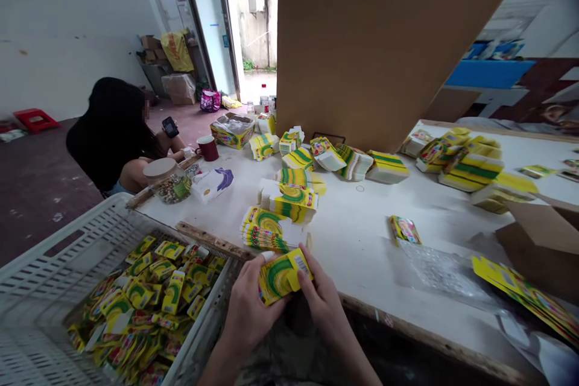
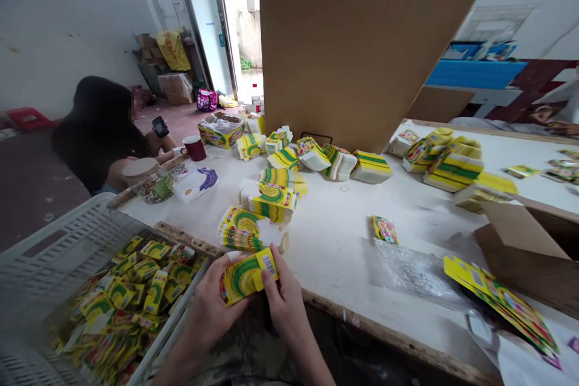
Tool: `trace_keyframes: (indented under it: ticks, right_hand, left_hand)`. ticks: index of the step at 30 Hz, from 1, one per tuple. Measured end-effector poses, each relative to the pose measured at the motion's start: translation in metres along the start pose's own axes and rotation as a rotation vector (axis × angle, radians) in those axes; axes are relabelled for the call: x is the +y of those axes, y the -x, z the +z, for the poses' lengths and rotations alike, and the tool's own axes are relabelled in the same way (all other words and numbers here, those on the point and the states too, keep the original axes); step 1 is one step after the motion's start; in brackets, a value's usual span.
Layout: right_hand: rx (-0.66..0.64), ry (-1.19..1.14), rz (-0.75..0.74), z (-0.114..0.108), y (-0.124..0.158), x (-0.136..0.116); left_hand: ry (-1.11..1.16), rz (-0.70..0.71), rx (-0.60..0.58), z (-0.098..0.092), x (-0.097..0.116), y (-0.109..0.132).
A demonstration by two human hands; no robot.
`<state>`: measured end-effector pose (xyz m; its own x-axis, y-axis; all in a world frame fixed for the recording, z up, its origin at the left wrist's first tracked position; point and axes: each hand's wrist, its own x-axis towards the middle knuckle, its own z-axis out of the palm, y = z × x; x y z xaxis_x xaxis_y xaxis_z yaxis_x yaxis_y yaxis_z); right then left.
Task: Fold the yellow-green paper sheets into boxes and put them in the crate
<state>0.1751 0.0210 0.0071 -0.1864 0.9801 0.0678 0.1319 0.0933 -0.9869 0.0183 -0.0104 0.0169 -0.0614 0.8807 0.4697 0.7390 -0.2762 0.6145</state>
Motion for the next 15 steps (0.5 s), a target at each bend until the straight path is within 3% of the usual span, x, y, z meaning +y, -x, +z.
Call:
trace_keyframes:
  ticks: [4,10,13,15]
  right_hand:
    - [0.158,0.202,-0.083,0.004,0.000,0.002]
    - [0.125,0.136,-0.050,0.004,-0.005,0.002]
    - [0.069,0.200,-0.070,0.011,-0.015,-0.004]
    - [-0.006,0.251,-0.127,0.017,-0.027,-0.011]
  left_hand:
    - [-0.050,0.053,0.053,0.007,0.001,0.007]
    - [0.018,0.004,0.082,0.006,0.003,0.016]
    - [0.135,-0.135,0.142,0.005,-0.002,0.020]
    - [0.393,-0.354,0.309,0.003,-0.013,0.020]
